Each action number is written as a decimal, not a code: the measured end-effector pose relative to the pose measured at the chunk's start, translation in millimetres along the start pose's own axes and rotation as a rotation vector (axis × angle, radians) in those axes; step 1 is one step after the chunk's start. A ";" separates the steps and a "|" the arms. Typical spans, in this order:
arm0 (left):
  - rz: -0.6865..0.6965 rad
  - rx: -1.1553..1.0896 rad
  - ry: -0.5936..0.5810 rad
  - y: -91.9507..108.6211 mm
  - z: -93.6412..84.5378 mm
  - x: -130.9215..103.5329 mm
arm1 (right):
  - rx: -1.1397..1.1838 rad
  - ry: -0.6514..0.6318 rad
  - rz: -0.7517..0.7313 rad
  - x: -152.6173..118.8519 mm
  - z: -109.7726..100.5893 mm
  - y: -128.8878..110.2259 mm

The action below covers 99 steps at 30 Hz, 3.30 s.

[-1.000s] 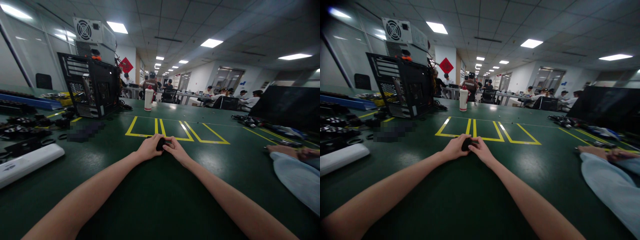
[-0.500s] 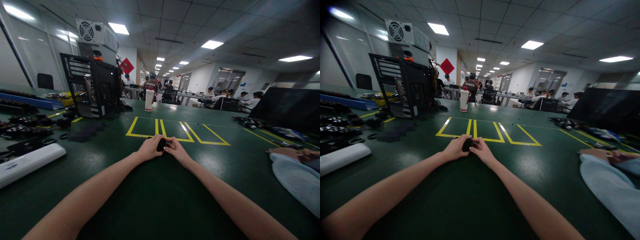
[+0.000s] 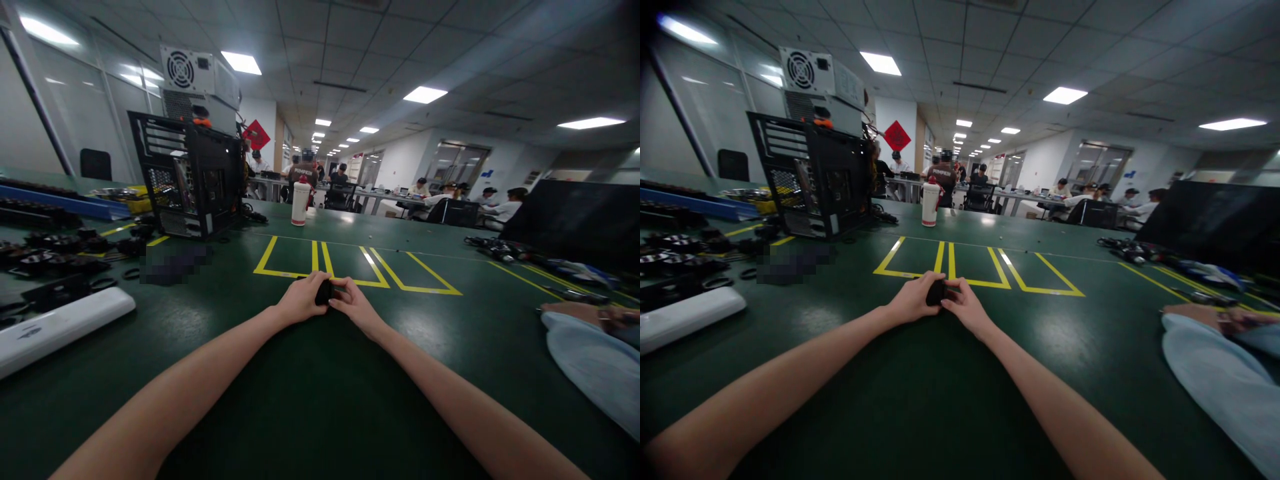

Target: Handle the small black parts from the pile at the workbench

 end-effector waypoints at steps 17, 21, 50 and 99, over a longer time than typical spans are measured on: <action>0.013 0.003 0.014 0.4 -1.1 0.8 | -0.003 0.012 0.001 1.4 -2.7 3.1; -0.007 0.004 0.010 -0.9 0.5 1.4 | -0.013 0.065 -0.021 4.3 -6.4 3.3; -0.033 0.013 -0.001 -1.7 1.4 2.1 | 0.014 0.042 0.000 1.0 -6.3 5.1; -0.045 -0.009 0.009 -0.1 -1.1 2.6 | 0.043 0.021 -0.015 0.2 -2.6 0.6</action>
Point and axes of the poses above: each hand's wrist, its own x-axis towards the middle knuckle, its own z-axis out of the palm, y = z × x, the point moved 8 cm from there along x, towards the middle knuckle, and after that the axes turned 8 degrees about z, right-handed, at the moved point
